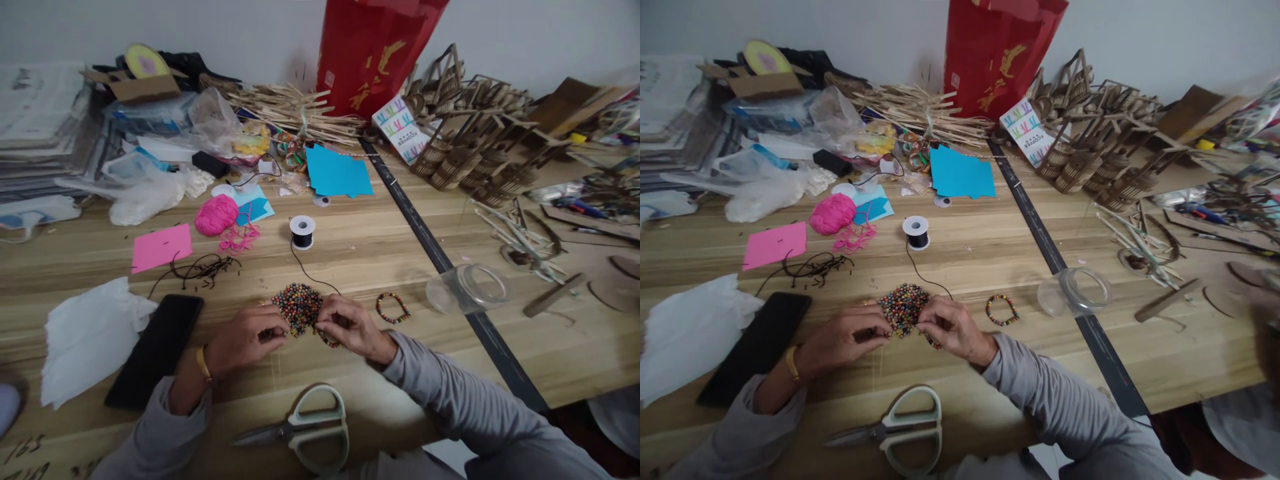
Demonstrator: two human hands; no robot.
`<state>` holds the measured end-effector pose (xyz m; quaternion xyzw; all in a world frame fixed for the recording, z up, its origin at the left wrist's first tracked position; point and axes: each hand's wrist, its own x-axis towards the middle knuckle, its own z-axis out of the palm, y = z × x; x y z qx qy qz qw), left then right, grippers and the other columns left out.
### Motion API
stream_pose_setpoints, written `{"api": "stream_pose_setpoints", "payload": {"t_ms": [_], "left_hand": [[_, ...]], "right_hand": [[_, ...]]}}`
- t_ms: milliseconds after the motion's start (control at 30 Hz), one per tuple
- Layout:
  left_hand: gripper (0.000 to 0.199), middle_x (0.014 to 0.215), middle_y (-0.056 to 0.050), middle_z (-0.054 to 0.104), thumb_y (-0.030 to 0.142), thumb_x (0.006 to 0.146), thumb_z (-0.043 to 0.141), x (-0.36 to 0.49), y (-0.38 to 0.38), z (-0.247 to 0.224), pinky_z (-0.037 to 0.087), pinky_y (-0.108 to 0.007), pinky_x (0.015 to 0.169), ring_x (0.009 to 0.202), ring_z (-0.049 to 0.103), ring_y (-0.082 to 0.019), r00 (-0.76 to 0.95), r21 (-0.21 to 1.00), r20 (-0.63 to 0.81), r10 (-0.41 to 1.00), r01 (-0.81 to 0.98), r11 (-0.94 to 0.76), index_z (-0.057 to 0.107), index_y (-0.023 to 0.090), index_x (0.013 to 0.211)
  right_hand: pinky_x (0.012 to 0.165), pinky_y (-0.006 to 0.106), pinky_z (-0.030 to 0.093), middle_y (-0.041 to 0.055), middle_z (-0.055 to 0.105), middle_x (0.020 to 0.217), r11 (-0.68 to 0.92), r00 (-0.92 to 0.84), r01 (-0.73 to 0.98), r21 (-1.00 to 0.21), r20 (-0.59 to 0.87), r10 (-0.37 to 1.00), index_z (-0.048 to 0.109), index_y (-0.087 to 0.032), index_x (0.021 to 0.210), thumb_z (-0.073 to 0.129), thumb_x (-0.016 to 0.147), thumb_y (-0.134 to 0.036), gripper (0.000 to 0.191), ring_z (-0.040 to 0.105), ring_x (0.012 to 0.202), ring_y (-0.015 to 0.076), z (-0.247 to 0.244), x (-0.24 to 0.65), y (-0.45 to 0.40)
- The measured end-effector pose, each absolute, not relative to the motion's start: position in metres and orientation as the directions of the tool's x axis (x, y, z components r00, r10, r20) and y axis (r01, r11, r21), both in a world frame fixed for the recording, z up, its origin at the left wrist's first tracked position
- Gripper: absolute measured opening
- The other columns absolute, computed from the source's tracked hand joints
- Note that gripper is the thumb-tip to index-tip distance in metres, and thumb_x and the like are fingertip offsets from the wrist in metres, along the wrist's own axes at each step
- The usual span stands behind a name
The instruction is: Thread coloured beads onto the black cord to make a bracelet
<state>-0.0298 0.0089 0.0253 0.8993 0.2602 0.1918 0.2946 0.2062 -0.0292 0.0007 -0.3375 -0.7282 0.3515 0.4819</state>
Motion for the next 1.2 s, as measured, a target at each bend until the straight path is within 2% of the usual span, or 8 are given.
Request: {"api": "stream_pose_setpoints", "payload": {"t_ms": [167,267,433,733,1000,1100,1200], "left_hand": [[0.012,0.077,-0.002,0.068,0.018,0.087,0.057,-0.034,0.008,0.023,0.042,-0.030,0.084,0.074,0.060,-0.015,0.835,0.535,0.139,0.532,0.389,-0.750,0.067,0.019,0.080],[0.017,0.076,-0.002,0.066,0.017,0.089,0.053,-0.033,0.007,0.021,0.042,-0.030,0.085,0.074,0.059,-0.016,0.844,0.507,0.116,0.524,0.403,-0.762,0.066,0.019,0.078],[0.020,0.076,-0.002,0.065,0.017,0.090,0.051,-0.030,0.007,0.020,0.041,-0.029,0.081,0.074,0.058,-0.016,0.860,0.482,0.140,0.491,0.374,-0.792,0.066,0.019,0.077],[0.019,0.078,-0.002,0.064,0.016,0.091,0.049,-0.028,0.006,0.017,0.040,-0.032,0.091,0.078,0.058,-0.016,0.869,0.462,0.125,0.479,0.376,-0.803,0.065,0.018,0.081],[0.017,0.078,-0.003,0.065,0.016,0.090,0.052,-0.022,0.004,0.015,0.041,-0.034,0.089,0.077,0.059,-0.017,0.868,0.416,0.153,0.473,0.378,-0.827,0.066,0.017,0.081],[0.015,0.077,-0.003,0.066,0.016,0.088,0.054,-0.019,0.003,0.016,0.042,-0.032,0.085,0.076,0.060,-0.016,0.845,0.452,0.187,0.501,0.378,-0.808,0.066,0.016,0.079],[0.014,0.077,-0.004,0.068,0.015,0.087,0.056,-0.015,0.001,0.016,0.044,-0.029,0.079,0.074,0.060,-0.015,0.799,0.540,0.223,0.559,0.376,-0.753,0.066,0.016,0.077]], "right_hand": [[0.063,0.026,0.047,0.0063,0.061,0.072,0.504,-0.332,0.141,-0.852,0.439,0.835,0.061,-0.014,0.078,0.059,0.090,-0.029,0.019,0.056,0.068,0.0138,0.003,0.207,-0.029],[0.064,0.027,0.046,0.0061,0.061,0.073,0.478,-0.318,0.127,-0.869,0.421,0.849,0.060,-0.014,0.077,0.059,0.089,-0.031,0.021,0.056,0.069,0.0137,0.003,0.207,-0.029],[0.062,0.025,0.045,0.0060,0.060,0.075,0.412,-0.353,0.110,-0.904,0.352,0.867,0.060,-0.014,0.079,0.057,0.090,-0.033,0.022,0.055,0.069,0.0127,0.002,0.208,-0.030],[0.065,0.025,0.043,0.0046,0.057,0.074,0.358,-0.341,0.078,-0.930,0.313,0.887,0.059,-0.013,0.078,0.057,0.089,-0.033,0.024,0.052,0.069,0.0121,0.000,0.206,-0.029],[0.049,0.019,0.036,-0.0013,0.050,0.067,0.158,-0.349,0.001,-0.987,0.147,0.925,0.055,-0.013,0.081,0.058,0.088,-0.043,0.031,0.043,0.053,0.0067,-0.003,0.205,-0.029],[0.055,0.021,0.039,0.0010,0.053,0.070,0.254,-0.329,0.054,-0.966,0.223,0.918,0.056,-0.013,0.079,0.058,0.089,-0.040,0.028,0.047,0.059,0.0091,-0.003,0.205,-0.029],[0.062,0.024,0.041,0.0038,0.056,0.073,0.402,-0.327,0.125,-0.907,0.345,0.880,0.056,-0.014,0.079,0.055,0.091,-0.034,0.023,0.050,0.067,0.0124,-0.003,0.205,-0.029]]}}
